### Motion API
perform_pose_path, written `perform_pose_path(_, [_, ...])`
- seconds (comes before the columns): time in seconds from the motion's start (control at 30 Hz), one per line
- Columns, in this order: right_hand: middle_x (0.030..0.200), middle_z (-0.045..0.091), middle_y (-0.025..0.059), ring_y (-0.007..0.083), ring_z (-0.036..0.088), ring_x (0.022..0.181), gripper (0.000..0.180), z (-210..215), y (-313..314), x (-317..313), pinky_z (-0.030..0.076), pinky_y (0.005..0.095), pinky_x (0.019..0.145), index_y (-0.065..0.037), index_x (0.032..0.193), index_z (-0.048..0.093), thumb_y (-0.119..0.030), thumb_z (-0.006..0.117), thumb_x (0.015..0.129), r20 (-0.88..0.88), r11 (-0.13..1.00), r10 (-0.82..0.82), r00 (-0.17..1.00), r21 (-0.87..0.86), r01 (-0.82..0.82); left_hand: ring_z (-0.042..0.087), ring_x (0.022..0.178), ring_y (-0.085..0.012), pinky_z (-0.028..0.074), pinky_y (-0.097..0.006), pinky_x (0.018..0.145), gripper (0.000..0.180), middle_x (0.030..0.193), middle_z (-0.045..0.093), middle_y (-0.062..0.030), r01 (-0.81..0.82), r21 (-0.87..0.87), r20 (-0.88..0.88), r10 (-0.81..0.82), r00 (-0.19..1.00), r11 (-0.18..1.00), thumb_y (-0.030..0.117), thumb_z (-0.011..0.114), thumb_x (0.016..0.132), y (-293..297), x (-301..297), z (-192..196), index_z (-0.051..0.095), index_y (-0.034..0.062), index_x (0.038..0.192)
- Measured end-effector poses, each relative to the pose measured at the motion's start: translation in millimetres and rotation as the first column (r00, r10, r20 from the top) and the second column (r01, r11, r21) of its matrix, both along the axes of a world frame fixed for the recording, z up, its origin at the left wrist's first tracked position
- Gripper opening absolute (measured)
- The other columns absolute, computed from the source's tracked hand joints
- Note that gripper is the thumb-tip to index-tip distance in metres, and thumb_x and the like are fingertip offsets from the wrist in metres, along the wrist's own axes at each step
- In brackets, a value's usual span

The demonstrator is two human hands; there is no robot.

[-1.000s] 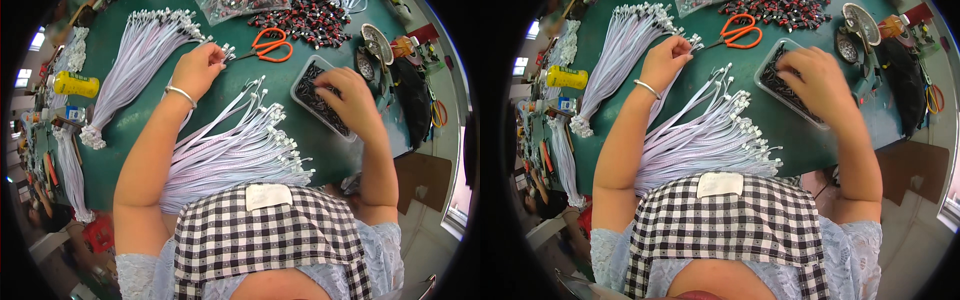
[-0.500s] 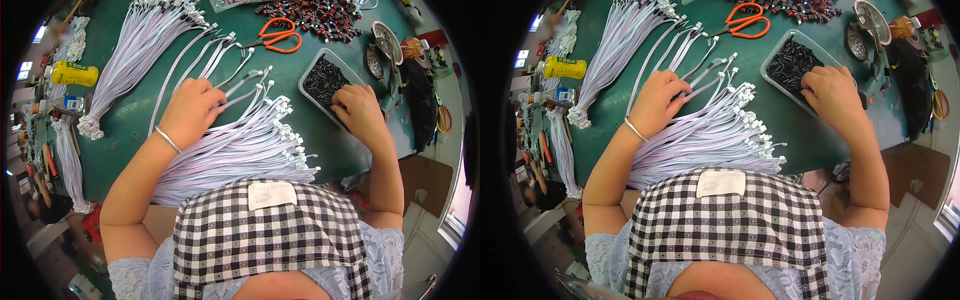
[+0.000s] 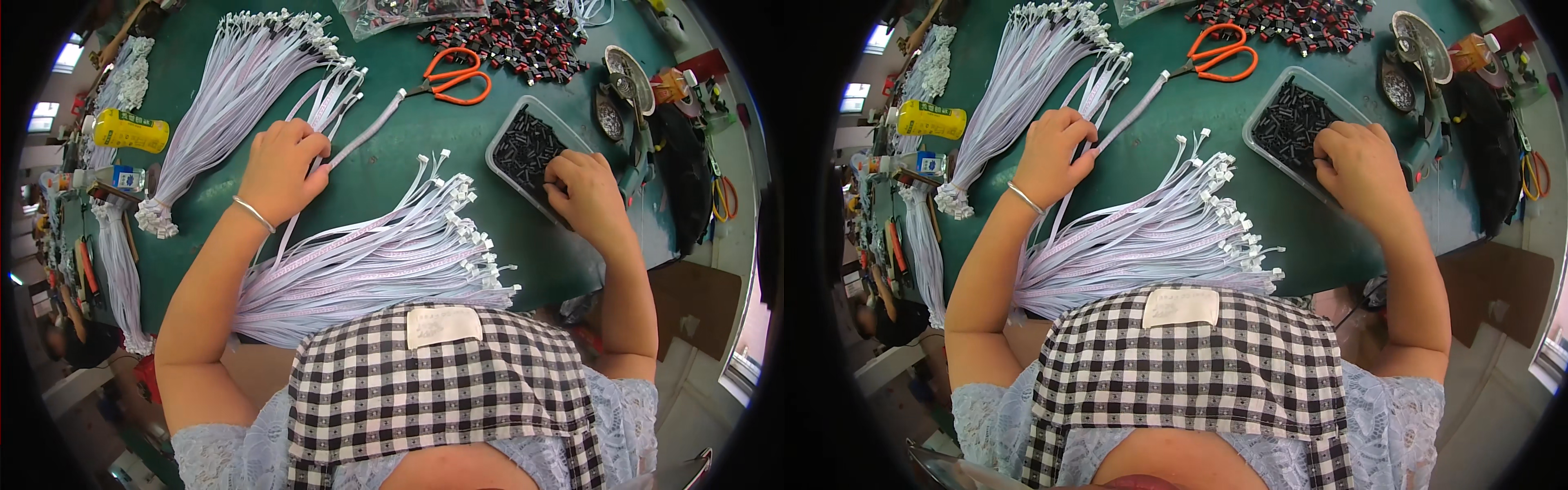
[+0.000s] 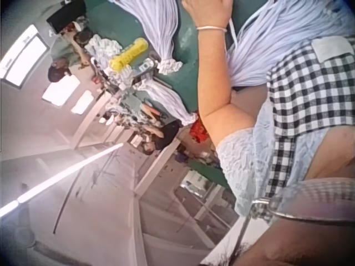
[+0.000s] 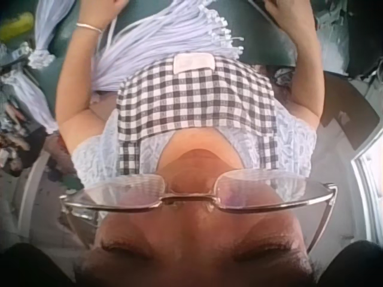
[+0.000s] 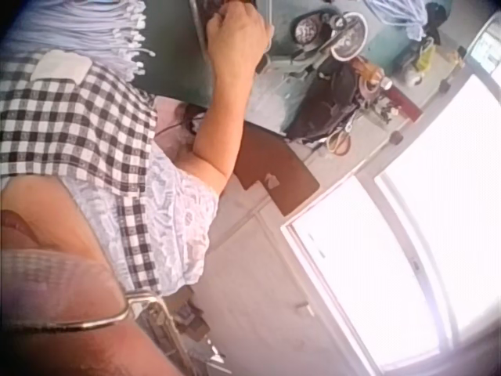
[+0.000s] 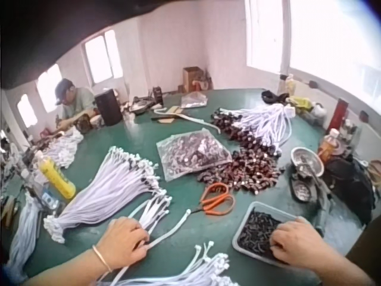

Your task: The person attaches small black plastic connectors to the ends of white ribbon cables. They repeatedly pick up a connector from a container, slide it onto a cable end, and place the finished cable into a growing pile. The person also uses scissors to cut a rubber band from a bundle of cables.

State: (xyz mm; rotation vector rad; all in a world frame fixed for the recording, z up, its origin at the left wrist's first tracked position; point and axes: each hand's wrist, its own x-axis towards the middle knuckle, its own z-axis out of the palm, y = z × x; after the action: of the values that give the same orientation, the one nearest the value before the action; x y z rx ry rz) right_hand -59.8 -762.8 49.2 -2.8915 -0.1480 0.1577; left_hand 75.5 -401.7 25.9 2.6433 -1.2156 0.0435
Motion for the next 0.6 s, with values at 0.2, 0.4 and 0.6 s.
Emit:
perform_pose_path(0.2, [0.085,0.060,0.0017,0.0218,0.058,0.083,0.010,-5.4,-0.2,-6.2,0.040,0.0354,0.076,-0.011,0.081,0.063,-0.015,0.068,0.074,0.184,0.979,0.144,0.972,-0.168,-0.113,0.055,0.079,-0.0278,0.042,-0.039,0.070,0.023,0.081,0.057,-0.0062,0.069,-0.039,0.106,-0.065,0.992,0.997,0.028,0.071,0.076,-47.6,8.0,0.2,0.060,0.0083,0.081])
perform_pose_path(0.4, [0.082,0.060,0.0020,0.0198,0.059,0.085,0.012,-5.4,-0.8,-6.1,0.041,0.0341,0.076,-0.011,0.085,0.066,-0.016,0.068,0.075,0.104,0.971,0.151,0.983,-0.202,-0.127,0.059,0.077,-0.0286,0.047,-0.040,0.069,0.018,0.080,0.059,-0.0099,-0.068,0.026,0.002,0.068,0.998,0.997,0.022,0.066,0.082,-97.3,14.7,-2.0,0.059,0.0060,0.086])
perform_pose_path(0.6, [0.079,0.059,0.0067,0.0255,0.059,0.080,0.008,-19.6,-16.4,-3.0,0.046,0.0384,0.072,-0.008,0.079,0.064,-0.013,0.064,0.073,0.298,0.995,0.096,0.950,-0.041,-0.087,0.058,0.070,-0.0146,0.047,-0.027,0.067,0.016,0.084,0.061,-0.0058,-0.374,-0.338,-0.800,-0.054,0.598,0.864,0.007,0.056,0.088,-95.9,-17.0,29.9,0.058,0.0019,0.103])
